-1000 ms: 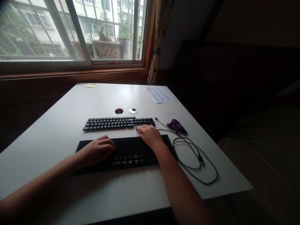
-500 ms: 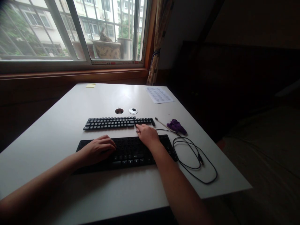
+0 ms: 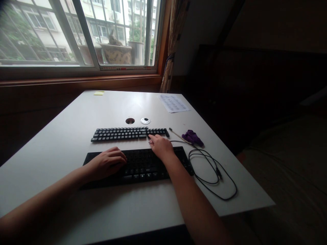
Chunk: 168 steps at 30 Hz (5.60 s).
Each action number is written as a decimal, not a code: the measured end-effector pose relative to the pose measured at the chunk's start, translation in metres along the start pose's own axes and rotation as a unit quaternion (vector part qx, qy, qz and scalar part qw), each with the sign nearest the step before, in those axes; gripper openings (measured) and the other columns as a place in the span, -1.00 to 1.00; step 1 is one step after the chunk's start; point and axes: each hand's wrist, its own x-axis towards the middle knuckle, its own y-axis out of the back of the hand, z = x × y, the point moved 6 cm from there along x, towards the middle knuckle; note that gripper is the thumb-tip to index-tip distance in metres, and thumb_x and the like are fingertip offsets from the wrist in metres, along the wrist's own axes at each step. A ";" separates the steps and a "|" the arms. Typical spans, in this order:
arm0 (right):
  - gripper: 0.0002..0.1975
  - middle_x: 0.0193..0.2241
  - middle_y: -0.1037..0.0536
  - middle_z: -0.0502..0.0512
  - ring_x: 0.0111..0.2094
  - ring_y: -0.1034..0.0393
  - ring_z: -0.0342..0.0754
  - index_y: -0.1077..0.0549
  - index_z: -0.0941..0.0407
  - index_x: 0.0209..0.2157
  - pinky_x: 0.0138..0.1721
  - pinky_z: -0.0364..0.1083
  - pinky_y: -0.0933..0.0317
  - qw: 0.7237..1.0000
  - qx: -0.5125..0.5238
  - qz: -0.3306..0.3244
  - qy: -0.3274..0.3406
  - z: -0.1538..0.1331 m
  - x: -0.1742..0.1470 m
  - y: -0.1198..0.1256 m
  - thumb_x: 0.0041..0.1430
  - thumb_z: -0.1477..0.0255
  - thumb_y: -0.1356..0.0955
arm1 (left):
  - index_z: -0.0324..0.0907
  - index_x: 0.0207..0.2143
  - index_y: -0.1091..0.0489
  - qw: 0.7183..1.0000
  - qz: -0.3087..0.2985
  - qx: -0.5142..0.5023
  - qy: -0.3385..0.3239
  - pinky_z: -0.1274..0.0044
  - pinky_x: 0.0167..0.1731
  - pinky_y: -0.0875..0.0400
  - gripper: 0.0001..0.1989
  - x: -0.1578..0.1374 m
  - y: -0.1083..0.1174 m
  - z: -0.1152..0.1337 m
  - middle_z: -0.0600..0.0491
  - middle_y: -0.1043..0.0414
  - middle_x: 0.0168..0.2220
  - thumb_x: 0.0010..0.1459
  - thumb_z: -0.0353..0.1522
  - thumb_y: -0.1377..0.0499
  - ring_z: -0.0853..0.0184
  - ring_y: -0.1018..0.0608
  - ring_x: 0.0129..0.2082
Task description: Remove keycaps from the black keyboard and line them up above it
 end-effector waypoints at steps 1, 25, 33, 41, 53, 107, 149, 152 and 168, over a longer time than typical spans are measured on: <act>-0.58 -0.02 -0.53 0.06 -0.13 -0.46 0.01 -0.36 -0.11 0.19 -0.15 -0.08 -0.30 1.000 0.001 0.000 0.000 0.000 0.000 0.000 0.34 0.27 -0.19 | -0.17 -0.25 -0.47 1.000 0.000 0.000 -0.001 0.46 -0.18 -0.43 -0.82 0.000 0.000 0.000 -0.05 -0.51 -0.24 0.30 -0.40 -0.06 0.28 -0.48 -0.22; -0.52 0.00 -0.52 0.04 -0.13 -0.46 0.02 -0.19 -0.15 0.29 -0.16 -0.06 -0.29 1.000 -0.015 -0.014 -0.003 -0.002 0.001 -0.003 0.36 0.25 -0.16 | -0.17 -0.24 -0.45 1.000 -0.017 0.002 0.009 0.45 -0.17 -0.38 -0.84 -0.001 -0.003 -0.002 -0.04 -0.50 -0.22 0.30 -0.42 -0.06 0.28 -0.44 -0.20; -0.54 0.00 -0.52 0.03 -0.11 -0.45 0.02 -0.26 -0.14 0.25 -0.16 -0.07 -0.27 0.999 -0.024 -0.029 0.001 -0.002 0.001 -0.004 0.37 0.23 -0.13 | -0.17 -0.23 -0.45 1.000 -0.025 0.002 0.015 0.44 -0.16 -0.38 -0.84 -0.001 -0.003 -0.003 -0.02 -0.49 -0.21 0.30 -0.42 -0.06 0.27 -0.44 -0.19; -0.54 -0.01 -0.54 0.04 -0.11 -0.45 0.03 -0.27 -0.12 0.24 -0.15 -0.06 -0.27 0.999 -0.025 -0.029 0.009 -0.002 0.002 -0.006 0.37 0.23 -0.12 | -0.17 -0.23 -0.45 1.000 -0.025 0.001 0.013 0.45 -0.16 -0.37 -0.84 0.000 -0.004 -0.003 -0.02 -0.49 -0.21 0.30 -0.42 -0.07 0.28 -0.44 -0.19; -0.54 -0.01 -0.54 0.06 -0.13 -0.47 0.04 -0.28 -0.09 0.24 -0.18 -0.05 -0.27 0.999 -0.028 -0.024 0.017 -0.005 0.002 -0.007 0.37 0.23 -0.13 | -0.17 -0.22 -0.44 1.000 -0.026 -0.003 0.013 0.43 -0.16 -0.37 -0.85 -0.001 -0.004 -0.003 -0.03 -0.49 -0.20 0.30 -0.42 -0.07 0.27 -0.44 -0.19; -0.39 -0.45 -0.53 0.09 -0.37 -0.42 -0.02 -0.56 0.11 -0.33 -0.29 -0.09 -0.22 0.960 0.216 0.123 -0.132 0.083 -0.073 0.084 0.32 -0.01 -0.08 | -0.18 -0.24 -0.46 1.000 -0.002 0.011 -0.003 0.46 -0.20 -0.43 -0.82 -0.001 0.000 0.000 -0.05 -0.50 -0.24 0.31 -0.41 -0.05 0.29 -0.49 -0.22; -0.49 -0.71 -0.41 0.00 -0.70 -0.31 -0.12 -0.52 0.17 -0.39 -0.67 -0.18 -0.21 0.872 0.433 0.065 -0.219 0.138 -0.102 0.024 0.13 -0.04 -0.32 | -0.17 -0.23 -0.44 0.993 -0.039 0.110 -0.026 0.45 -0.19 -0.39 -0.83 -0.001 -0.003 0.009 0.01 -0.49 -0.21 0.30 -0.42 -0.04 0.30 -0.49 -0.23; -0.49 -0.70 -0.41 0.00 -0.70 -0.31 -0.12 -0.52 0.17 -0.40 -0.67 -0.18 -0.21 0.870 0.438 0.069 -0.217 0.139 -0.102 0.023 0.12 -0.04 -0.32 | -0.17 -0.23 -0.44 0.993 -0.037 0.107 -0.028 0.45 -0.18 -0.39 -0.84 -0.001 -0.003 0.008 0.01 -0.49 -0.21 0.30 -0.42 -0.05 0.30 -0.49 -0.22; -0.55 -0.71 -0.37 -0.03 -0.70 -0.25 -0.17 -0.48 0.17 -0.42 -0.70 -0.21 -0.13 0.822 0.513 0.078 -0.236 0.150 -0.102 0.016 0.09 0.02 -0.37 | -0.17 -0.24 -0.44 0.994 -0.031 0.103 -0.032 0.46 -0.20 -0.40 -0.85 -0.001 -0.003 0.008 0.01 -0.49 -0.22 0.29 -0.42 -0.06 0.31 -0.49 -0.23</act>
